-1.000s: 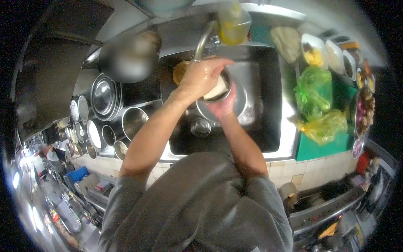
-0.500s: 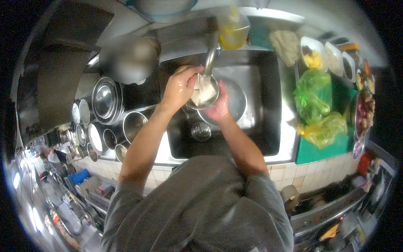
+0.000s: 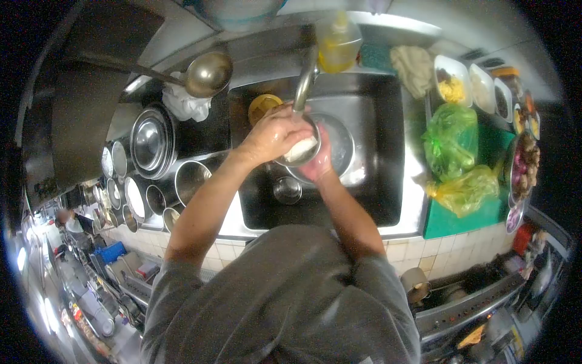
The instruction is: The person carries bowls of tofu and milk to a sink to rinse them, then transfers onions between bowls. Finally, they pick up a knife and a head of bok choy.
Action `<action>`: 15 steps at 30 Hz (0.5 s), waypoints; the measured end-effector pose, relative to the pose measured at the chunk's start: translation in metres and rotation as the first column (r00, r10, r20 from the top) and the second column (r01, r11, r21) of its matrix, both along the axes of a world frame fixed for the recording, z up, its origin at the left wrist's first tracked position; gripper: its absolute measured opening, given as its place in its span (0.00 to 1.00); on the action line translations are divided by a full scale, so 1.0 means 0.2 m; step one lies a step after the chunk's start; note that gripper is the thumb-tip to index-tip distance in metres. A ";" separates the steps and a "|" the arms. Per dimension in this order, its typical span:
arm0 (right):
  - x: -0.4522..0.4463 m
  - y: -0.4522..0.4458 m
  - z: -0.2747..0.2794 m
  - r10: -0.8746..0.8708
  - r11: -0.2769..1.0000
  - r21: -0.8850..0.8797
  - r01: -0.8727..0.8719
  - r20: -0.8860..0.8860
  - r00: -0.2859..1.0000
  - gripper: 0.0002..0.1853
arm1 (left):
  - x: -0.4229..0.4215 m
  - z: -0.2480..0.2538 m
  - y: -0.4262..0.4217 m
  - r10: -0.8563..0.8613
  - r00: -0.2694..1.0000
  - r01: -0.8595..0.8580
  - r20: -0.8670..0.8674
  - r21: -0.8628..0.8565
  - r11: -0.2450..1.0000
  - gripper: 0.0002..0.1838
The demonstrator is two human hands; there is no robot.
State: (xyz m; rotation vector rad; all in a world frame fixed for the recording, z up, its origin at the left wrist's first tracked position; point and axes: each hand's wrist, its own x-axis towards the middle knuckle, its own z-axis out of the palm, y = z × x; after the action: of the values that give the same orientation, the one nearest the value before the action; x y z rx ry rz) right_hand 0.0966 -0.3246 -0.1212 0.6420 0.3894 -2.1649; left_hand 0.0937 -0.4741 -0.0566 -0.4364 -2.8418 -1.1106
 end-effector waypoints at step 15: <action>0.08 0.26 -0.13 0.034 0.998 0.056 -0.036 0.034 0.999 0.37 | -0.65 -0.84 0.06 0.301 0.718 -0.570 0.627 0.282 0.772 0.41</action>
State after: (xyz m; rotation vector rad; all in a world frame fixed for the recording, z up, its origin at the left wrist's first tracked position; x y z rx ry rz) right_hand 0.1126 -0.2733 -0.1472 0.6967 0.4431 -2.1134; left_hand -0.0360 -0.4620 -0.2249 0.7039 -2.6668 -1.9454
